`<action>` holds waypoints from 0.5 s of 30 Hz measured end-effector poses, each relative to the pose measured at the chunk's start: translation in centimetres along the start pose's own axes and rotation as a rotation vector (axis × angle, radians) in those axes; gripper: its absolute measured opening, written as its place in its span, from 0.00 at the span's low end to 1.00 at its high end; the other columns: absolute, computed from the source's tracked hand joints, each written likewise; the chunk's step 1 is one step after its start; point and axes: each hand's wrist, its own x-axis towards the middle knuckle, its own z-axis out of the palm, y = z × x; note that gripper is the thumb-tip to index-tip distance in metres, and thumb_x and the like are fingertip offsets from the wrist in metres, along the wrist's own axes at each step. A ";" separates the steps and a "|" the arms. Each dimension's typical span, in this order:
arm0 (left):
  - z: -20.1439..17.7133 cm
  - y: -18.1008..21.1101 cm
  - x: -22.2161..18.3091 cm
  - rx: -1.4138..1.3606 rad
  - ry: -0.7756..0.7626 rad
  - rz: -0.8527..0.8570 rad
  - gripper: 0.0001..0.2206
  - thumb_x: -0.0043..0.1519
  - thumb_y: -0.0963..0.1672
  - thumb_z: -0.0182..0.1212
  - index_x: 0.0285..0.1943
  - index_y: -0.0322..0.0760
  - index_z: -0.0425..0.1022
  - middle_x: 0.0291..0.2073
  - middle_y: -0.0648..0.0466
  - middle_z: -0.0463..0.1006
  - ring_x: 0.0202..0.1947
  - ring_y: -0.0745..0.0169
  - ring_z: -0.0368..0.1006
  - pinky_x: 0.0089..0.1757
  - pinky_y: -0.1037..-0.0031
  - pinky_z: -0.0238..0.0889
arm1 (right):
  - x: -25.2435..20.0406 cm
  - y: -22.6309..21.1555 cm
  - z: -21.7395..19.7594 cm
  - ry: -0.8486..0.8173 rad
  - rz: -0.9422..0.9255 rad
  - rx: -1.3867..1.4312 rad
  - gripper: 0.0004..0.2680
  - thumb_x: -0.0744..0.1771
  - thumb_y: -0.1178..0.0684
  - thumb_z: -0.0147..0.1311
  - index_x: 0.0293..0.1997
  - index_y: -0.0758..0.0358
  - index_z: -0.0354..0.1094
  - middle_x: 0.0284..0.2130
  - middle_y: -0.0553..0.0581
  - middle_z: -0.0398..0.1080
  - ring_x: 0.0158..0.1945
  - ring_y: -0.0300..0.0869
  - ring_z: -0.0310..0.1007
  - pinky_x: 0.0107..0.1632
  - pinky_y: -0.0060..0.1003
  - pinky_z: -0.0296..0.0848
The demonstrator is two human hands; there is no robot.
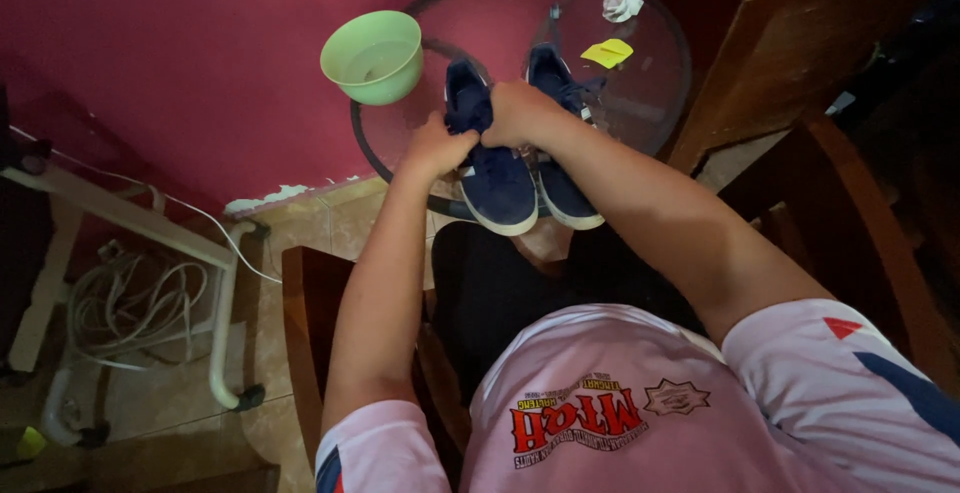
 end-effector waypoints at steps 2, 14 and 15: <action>-0.1 0.1 -0.6 -0.014 0.007 0.012 0.37 0.55 0.56 0.64 0.71 0.35 0.64 0.65 0.40 0.72 0.67 0.39 0.66 0.62 0.52 0.63 | 0.6 0.2 0.5 -0.009 0.004 -0.031 0.18 0.61 0.46 0.62 0.41 0.78 0.74 0.39 0.75 0.75 0.45 0.63 0.78 0.41 0.52 0.82; -0.6 -0.4 0.7 -0.080 -0.045 0.163 0.27 0.62 0.51 0.54 0.73 0.49 0.66 0.67 0.39 0.70 0.70 0.42 0.62 0.67 0.59 0.56 | 2.6 3.1 0.6 -0.005 -0.081 0.070 0.15 0.68 0.49 0.52 0.54 0.69 0.74 0.48 0.72 0.76 0.57 0.65 0.73 0.59 0.56 0.72; -0.3 -0.8 1.8 -0.085 -0.041 0.173 0.25 0.63 0.50 0.52 0.70 0.44 0.71 0.67 0.39 0.71 0.70 0.43 0.62 0.67 0.60 0.55 | 3.0 3.3 0.7 -0.005 -0.113 0.121 0.13 0.69 0.53 0.50 0.57 0.66 0.74 0.50 0.71 0.76 0.59 0.64 0.72 0.61 0.55 0.71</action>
